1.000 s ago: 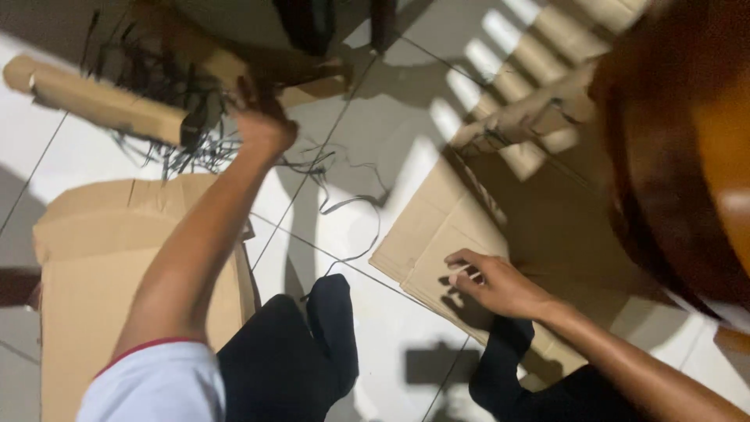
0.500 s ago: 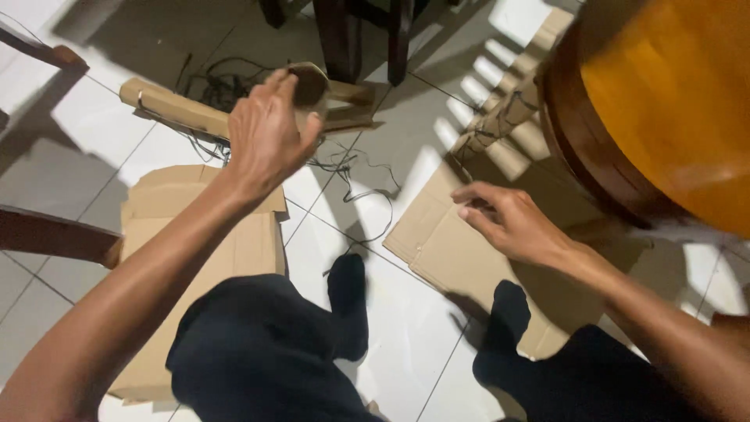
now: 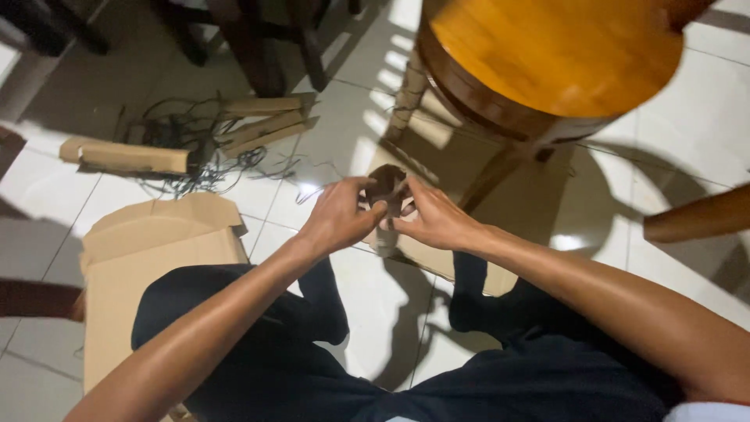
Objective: Wrapping a wooden stool leg with cardboard and securing it with string
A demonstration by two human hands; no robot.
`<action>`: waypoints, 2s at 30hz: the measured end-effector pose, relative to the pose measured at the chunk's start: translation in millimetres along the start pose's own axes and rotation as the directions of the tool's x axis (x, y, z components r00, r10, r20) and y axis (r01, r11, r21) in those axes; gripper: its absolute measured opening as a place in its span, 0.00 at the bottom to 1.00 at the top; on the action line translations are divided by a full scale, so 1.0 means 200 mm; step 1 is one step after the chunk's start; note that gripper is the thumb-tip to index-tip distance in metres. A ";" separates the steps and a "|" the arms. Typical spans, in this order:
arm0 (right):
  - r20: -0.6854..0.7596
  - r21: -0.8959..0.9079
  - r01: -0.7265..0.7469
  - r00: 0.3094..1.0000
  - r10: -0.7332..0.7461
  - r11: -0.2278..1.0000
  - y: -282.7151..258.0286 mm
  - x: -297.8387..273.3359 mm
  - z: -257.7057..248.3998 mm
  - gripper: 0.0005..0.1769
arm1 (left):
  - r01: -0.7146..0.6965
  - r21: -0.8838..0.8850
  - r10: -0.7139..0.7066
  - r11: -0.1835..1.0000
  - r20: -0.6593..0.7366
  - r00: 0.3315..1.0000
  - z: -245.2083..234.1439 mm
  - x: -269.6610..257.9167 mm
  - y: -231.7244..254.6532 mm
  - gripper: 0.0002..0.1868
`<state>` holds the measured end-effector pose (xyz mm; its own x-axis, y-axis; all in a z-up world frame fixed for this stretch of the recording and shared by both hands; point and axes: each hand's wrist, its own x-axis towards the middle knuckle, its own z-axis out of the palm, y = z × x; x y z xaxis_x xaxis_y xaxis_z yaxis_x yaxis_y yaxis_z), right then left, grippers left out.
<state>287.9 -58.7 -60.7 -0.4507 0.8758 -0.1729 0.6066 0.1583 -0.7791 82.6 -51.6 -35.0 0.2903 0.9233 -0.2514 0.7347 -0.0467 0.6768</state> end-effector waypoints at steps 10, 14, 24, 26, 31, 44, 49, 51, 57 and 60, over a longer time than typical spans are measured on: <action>-0.017 -0.134 0.096 0.995 -0.099 0.986 0.14 -0.24 -0.20 0.18 | -0.247 0.030 0.247 0.969 0.006 0.969 0.20 -0.02 0.16 0.21; -0.008 -0.041 0.172 0.985 -0.173 0.984 0.16 -0.31 -0.29 0.12 | -0.647 0.459 0.662 0.609 0.155 0.733 0.12 -0.04 0.32 0.24; -0.158 0.040 0.070 0.985 -0.063 0.997 0.32 -0.40 -0.35 0.13 | -0.677 0.641 0.580 0.363 0.413 0.702 0.17 0.20 0.32 0.22; -0.193 0.037 0.030 0.981 -0.022 0.999 0.39 -0.45 -0.34 0.15 | -0.678 0.617 0.504 0.399 0.470 0.725 0.19 0.20 0.42 0.20; -0.285 -0.015 -0.085 0.955 0.077 0.996 0.59 -0.48 -0.49 0.14 | -0.588 0.492 0.418 0.642 0.418 0.807 0.26 0.38 0.47 0.20; -0.524 -0.052 -0.193 0.840 0.138 0.980 1.12 -0.39 -0.64 0.14 | -0.466 0.439 0.422 0.768 0.201 0.884 0.65 0.98 0.30 0.17; -0.512 -0.013 -0.238 0.836 0.198 0.971 1.13 -0.38 -0.62 0.21 | -0.347 0.341 0.309 0.874 0.160 0.937 0.62 0.85 0.36 0.18; -0.504 0.002 -0.279 0.829 0.242 0.960 1.19 -0.34 -0.60 0.29 | -0.361 0.278 0.338 0.890 0.127 0.933 0.62 0.85 0.32 0.17; -0.415 -0.030 -0.394 0.841 0.347 0.919 1.07 -0.30 -0.62 0.32 | -0.358 0.124 0.350 0.925 0.084 0.933 0.58 0.77 0.27 0.19; -0.385 -0.001 -0.368 0.858 0.339 0.930 0.98 -0.34 -0.66 0.31 | -0.320 -0.073 0.327 0.945 0.156 0.932 0.62 0.77 0.20 0.12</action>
<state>523.9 -25.9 -121.7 0.0714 0.9810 -0.1803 0.7304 -0.1745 -0.6603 232.3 42.4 -132.4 0.6068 0.7856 -0.1208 0.5565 -0.3114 0.7703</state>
